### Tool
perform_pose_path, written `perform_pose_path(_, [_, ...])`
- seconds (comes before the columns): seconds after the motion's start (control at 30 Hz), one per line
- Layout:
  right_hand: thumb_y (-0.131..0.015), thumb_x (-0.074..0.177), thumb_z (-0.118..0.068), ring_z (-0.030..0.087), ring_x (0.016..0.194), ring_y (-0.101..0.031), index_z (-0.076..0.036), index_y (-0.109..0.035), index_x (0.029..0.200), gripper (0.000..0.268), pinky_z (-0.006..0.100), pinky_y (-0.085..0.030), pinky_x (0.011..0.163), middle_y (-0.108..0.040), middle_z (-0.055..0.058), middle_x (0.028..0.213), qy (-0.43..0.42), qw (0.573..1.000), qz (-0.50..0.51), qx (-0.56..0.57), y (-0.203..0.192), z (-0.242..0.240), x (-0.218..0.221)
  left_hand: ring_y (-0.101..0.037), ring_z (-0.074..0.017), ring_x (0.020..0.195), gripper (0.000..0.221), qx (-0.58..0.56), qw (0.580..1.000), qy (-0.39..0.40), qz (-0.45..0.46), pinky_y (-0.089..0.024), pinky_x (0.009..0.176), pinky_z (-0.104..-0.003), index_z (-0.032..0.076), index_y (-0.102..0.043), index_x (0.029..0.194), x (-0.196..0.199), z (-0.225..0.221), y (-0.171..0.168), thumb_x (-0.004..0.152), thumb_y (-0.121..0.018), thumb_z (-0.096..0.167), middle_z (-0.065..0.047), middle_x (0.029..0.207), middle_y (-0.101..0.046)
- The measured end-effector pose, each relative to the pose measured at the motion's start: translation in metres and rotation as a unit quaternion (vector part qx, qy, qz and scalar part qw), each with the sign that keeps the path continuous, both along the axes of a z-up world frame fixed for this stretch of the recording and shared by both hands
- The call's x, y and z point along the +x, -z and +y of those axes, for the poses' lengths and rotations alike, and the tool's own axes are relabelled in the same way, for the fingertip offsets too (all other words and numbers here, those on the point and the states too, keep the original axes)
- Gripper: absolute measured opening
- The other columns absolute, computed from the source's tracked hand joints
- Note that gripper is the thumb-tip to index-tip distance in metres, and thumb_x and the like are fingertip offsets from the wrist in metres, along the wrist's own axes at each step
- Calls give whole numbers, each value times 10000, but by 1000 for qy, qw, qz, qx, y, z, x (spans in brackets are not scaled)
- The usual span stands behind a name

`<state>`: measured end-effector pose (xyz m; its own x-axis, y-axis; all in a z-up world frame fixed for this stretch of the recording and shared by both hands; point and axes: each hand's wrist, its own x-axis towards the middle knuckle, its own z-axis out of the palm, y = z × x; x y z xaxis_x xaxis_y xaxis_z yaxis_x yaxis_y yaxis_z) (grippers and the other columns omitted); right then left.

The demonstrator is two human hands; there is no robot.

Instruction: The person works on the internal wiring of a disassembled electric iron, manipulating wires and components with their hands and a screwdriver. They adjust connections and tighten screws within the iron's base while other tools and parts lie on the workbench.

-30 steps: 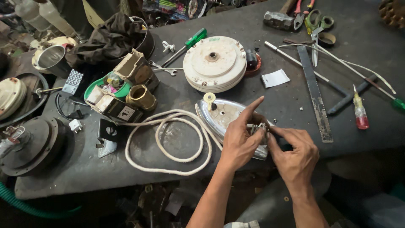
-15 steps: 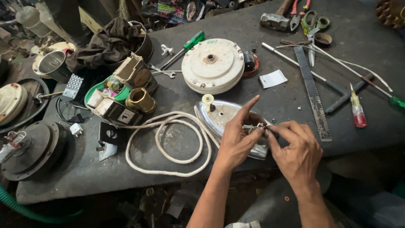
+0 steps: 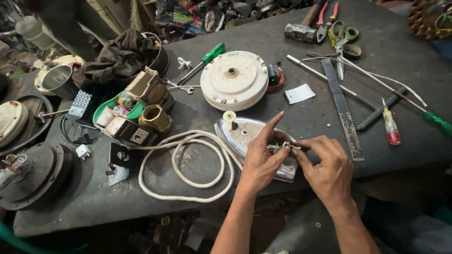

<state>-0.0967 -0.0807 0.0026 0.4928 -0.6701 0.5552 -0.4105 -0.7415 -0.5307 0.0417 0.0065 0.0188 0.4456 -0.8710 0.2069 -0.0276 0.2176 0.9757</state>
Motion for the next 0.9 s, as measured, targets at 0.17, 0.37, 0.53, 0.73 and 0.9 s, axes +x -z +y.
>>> perform_pose_path(0.17, [-809, 848, -272, 273, 891, -673, -102, -769, 912, 186, 402, -512, 733, -731, 42, 912, 11, 999, -28, 16, 2, 5, 3, -627, -98, 860, 717, 17, 999, -18, -42, -539, 739, -264, 82, -447, 1572, 1, 0, 1, 877, -615, 22, -70, 992, -676])
perform_pose_path(0.37, [-824, 782, -232, 265, 906, -684, -111, -785, 939, 202, 387, -531, 759, -746, 38, 942, 8, 999, -23, 27, -2, 6, 0, -636, -95, 864, 718, 10, 999, -10, -31, -547, 768, -259, 83, -441, 1575, 1, -1, 3, 880, -608, 10, -67, 994, -677])
perform_pose_path(0.53, [-855, 745, -235, 250, 890, -691, -122, -799, 907, 205, 384, -536, 732, -758, 26, 921, 36, 999, 11, 35, -3, 7, 2, -633, -92, 846, 723, 13, 1000, -5, -7, -540, 740, -252, 83, -436, 1576, 0, -1, 2, 877, -605, 8, -63, 988, -667])
perform_pose_path(0.73, [-849, 771, -251, 219, 859, -691, -130, -801, 891, 177, 375, -533, 708, -753, 12, 866, 50, 998, 29, 23, 2, 6, 3, -628, -94, 844, 730, 23, 999, -17, -29, -536, 723, -255, 90, -449, 1572, 0, 0, -2, 864, -613, 19, -72, 986, -677])
perform_pose_path(0.9, [-827, 795, -240, 223, 863, -694, -107, -792, 905, 176, 373, -534, 697, -751, 24, 866, 39, 998, 43, 1, 8, 2, 3, -643, -101, 844, 733, 38, 997, -31, -55, -551, 725, -272, 97, -454, 1568, -1, 0, -3, 855, -617, 41, -72, 997, -687])
